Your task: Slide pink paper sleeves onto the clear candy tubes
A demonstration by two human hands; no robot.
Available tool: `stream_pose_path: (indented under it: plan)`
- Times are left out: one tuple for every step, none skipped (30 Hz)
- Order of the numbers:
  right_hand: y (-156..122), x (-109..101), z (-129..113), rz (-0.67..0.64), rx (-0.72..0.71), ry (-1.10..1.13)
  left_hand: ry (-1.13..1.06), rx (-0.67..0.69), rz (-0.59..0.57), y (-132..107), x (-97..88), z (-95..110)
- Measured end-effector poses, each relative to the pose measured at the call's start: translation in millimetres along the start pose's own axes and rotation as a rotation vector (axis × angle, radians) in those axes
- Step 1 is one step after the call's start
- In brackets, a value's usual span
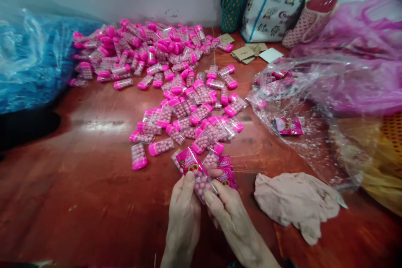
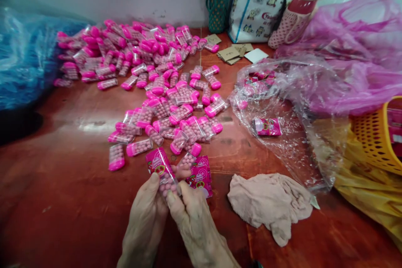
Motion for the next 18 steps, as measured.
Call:
stream_pose_path:
  plan:
    - [-0.3, 0.0, 0.6, 0.009, -0.012, -0.022, 0.011, -0.002, 0.001, -1.1, 1.4, -2.6]
    - [-0.6, 0.2, 1.4, 0.019, -0.023, -0.034, 0.019, -0.005, 0.002, -2.2, 2.8, -5.1]
    - [-0.9, 0.8, 2.5, 0.026, -0.032, -0.038, 0.026, -0.007, 0.007, -3.3, 3.8, -7.3]
    - [-1.1, 1.6, 4.3, 0.034, -0.035, -0.035, 0.031, -0.007, 0.014, -4.4, 4.5, -9.2]
    - [-1.5, 2.4, 6.4, 0.045, -0.040, -0.026, 0.032, -0.005, 0.018, -5.3, 5.2, -10.6]
    - [-2.0, 2.9, 8.9, 0.063, -0.047, -0.015, 0.033, -0.006, 0.017, -6.1, 5.9, -11.9]
    - [-2.8, 3.1, 12.0, 0.085, -0.053, -0.004, 0.035, -0.007, 0.013, -6.6, 6.5, -12.9]
    - [-3.6, 2.4, 15.7, 0.115, -0.057, 0.009, 0.036, -0.008, 0.013, -7.0, 6.4, -13.5]
    - [-4.2, 1.6, 19.7, 0.141, -0.060, 0.021, 0.036, -0.012, 0.015, -7.1, 5.5, -13.8]
    - [-4.6, 0.4, 23.8, 0.164, -0.060, 0.033, 0.034, -0.018, 0.015, -6.8, 4.3, -13.7]
    - [-4.2, -0.3, 27.8, 0.171, -0.056, 0.044, 0.030, -0.024, 0.009, -5.9, 3.0, -13.0]
    - [-3.2, -0.2, 31.1, 0.158, -0.052, 0.055, 0.023, -0.034, -0.004, -4.6, 1.8, -11.8]
    - [-1.6, 0.3, 33.3, 0.132, -0.052, 0.066, 0.011, -0.048, -0.027, -2.7, 1.0, -10.4]
    - [0.1, 1.5, 34.8, 0.094, -0.050, 0.077, -0.006, -0.065, -0.056, -0.6, 0.5, -8.7]
    - [1.7, 3.4, 35.7, 0.047, -0.048, 0.087, -0.025, -0.078, -0.081, 1.5, 0.1, -6.6]
    - [2.6, 5.1, 36.5, 0.006, -0.043, 0.097, -0.041, -0.087, -0.099, 3.5, -0.5, -4.4]
    - [2.9, 6.4, 37.3, -0.023, -0.039, 0.105, -0.050, -0.088, -0.105, 5.1, -1.2, -2.2]
    - [2.3, 6.8, 38.4, -0.034, -0.036, 0.107, -0.050, -0.078, -0.102, 6.2, -2.0, -0.2]
Point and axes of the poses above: each hand's wrist, its own y-axis towards the middle knuckle, its own x-axis out of the palm, z = x × y, the point moved 7 cm from there along y, towards the middle knuckle, and after that the axes turned 9 degrees about -z, right-handed, at the moved point
